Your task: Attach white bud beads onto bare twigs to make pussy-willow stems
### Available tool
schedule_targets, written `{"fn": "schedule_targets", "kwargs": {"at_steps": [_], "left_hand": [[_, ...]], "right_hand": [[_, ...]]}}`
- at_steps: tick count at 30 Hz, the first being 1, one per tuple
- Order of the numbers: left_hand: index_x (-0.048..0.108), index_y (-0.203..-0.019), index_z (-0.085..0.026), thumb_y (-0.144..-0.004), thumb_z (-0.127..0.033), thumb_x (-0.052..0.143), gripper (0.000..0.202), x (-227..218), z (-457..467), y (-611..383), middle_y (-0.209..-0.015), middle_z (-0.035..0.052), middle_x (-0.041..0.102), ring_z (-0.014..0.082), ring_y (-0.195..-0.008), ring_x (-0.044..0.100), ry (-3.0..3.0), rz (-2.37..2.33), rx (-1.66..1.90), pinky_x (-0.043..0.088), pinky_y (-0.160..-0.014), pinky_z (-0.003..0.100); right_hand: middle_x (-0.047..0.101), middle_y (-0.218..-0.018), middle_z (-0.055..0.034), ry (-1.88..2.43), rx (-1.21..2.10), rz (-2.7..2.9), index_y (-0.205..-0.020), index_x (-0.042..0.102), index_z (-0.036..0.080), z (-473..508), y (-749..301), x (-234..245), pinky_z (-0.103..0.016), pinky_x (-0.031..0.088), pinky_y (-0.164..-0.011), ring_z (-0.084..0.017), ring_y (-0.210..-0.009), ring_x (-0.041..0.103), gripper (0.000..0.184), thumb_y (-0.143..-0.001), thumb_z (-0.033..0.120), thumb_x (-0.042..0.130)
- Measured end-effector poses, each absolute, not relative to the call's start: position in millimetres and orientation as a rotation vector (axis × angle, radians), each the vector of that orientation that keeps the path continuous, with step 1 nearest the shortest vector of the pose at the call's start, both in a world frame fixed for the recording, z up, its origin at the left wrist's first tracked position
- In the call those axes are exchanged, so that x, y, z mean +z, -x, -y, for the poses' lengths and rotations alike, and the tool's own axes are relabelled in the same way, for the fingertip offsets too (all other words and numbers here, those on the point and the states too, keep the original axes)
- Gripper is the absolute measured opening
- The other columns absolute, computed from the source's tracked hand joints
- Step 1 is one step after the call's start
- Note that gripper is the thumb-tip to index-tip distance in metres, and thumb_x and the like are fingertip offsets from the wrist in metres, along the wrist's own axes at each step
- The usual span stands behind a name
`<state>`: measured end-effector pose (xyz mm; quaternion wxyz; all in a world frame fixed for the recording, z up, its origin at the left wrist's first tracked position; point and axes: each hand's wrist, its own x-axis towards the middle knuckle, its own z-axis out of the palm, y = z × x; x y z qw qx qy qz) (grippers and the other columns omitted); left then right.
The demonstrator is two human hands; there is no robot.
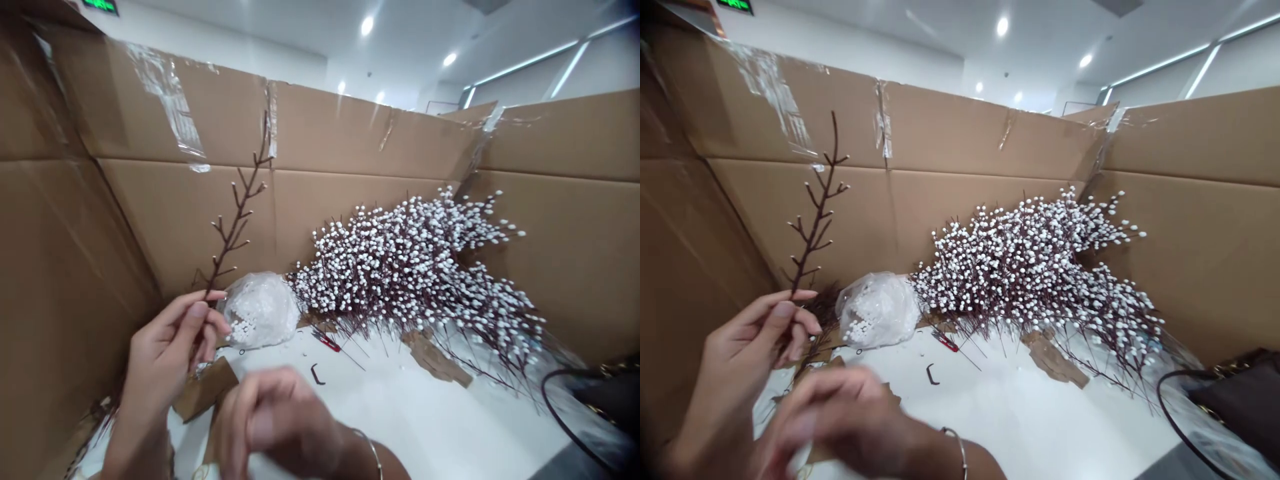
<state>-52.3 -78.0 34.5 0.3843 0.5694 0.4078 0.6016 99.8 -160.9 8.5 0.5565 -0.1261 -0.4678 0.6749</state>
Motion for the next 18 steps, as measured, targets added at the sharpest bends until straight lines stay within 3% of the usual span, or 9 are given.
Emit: {"fn": "schedule_targets", "kwargs": {"at_steps": [2,4,6,8,11,14,16,18], "left_hand": [[0.063,-0.106,-0.019,-0.091,-0.04,0.057,0.026,34,78,47,-0.065,-0.0002,0.064,0.0054,-0.038,0.045,-1.398,-0.928,1.411,0.03,-0.034,0.016],[0.062,-0.104,-0.018,-0.091,-0.043,0.057,0.029,32,77,38,-0.061,-0.0006,0.063,0.0051,-0.035,0.044,-1.351,-0.837,1.306,0.026,-0.031,0.015],[0.06,-0.103,-0.018,-0.091,-0.045,0.056,0.03,30,76,28,-0.059,-0.0005,0.063,0.0048,-0.033,0.043,-1.313,-0.768,1.209,0.023,-0.031,0.014],[0.059,-0.102,-0.018,-0.091,-0.045,0.056,0.029,26,75,19,-0.059,-0.0005,0.063,0.0042,-0.032,0.042,-1.283,-0.696,1.113,0.022,-0.031,0.014],[0.058,-0.097,-0.018,-0.092,-0.044,0.055,0.027,21,74,10,-0.057,-0.0015,0.061,0.0034,-0.031,0.04,-1.229,-0.619,1.052,0.021,-0.031,0.013],[0.06,-0.094,-0.018,-0.092,-0.045,0.053,0.028,18,72,6,-0.058,-0.0007,0.061,0.007,-0.035,0.046,-1.267,-0.618,1.043,0.03,-0.033,0.016],[0.063,-0.095,-0.016,-0.092,-0.044,0.053,0.03,16,64,6,-0.066,0.0024,0.064,0.012,-0.05,0.057,-1.418,-0.7,1.061,0.044,-0.045,0.021],[0.066,-0.097,-0.016,-0.092,-0.043,0.053,0.031,9,48,10,-0.079,0.0059,0.068,0.0168,-0.071,0.063,-1.631,-0.864,1.121,0.051,-0.066,0.027]], "right_hand": [[0.065,-0.065,-0.0002,0.381,1.525,1.032,-0.069,0.065,0.02,117,-105,23,-0.027,0.048,-0.059,-0.013,-0.056,0.054,0.016,-0.082,0.029,0.065],[0.07,-0.083,-0.0014,0.472,1.34,0.995,-0.08,0.07,0.021,84,-110,33,-0.026,0.05,-0.071,-0.013,-0.071,0.059,0.007,-0.08,0.026,0.065],[0.071,-0.102,-0.0035,0.441,1.33,1.026,-0.093,0.072,0.022,68,-111,37,-0.027,0.05,-0.084,-0.015,-0.091,0.063,0.016,-0.085,0.031,0.061],[0.07,-0.11,-0.0051,0.394,1.4,1.033,-0.098,0.072,0.021,64,-110,36,-0.027,0.051,-0.088,-0.015,-0.097,0.063,0.023,-0.089,0.038,0.058],[0.071,-0.098,-0.0048,0.336,1.514,0.916,-0.09,0.071,0.02,67,-106,32,-0.021,0.054,-0.066,-0.012,-0.077,0.064,0.026,-0.084,0.044,0.065],[0.069,-0.08,-0.0014,0.31,1.544,0.767,-0.082,0.069,0.02,64,-107,27,-0.017,0.048,-0.047,-0.009,-0.062,0.059,0.024,-0.074,0.042,0.077],[0.066,-0.073,0.0004,0.325,1.508,0.719,-0.082,0.068,0.021,59,-111,25,-0.017,0.043,-0.04,-0.009,-0.056,0.057,0.024,-0.072,0.039,0.079],[0.065,-0.072,0.0012,0.35,1.402,0.699,-0.085,0.068,0.021,54,-117,23,-0.017,0.045,-0.043,-0.009,-0.057,0.057,0.023,-0.072,0.037,0.078]]}}
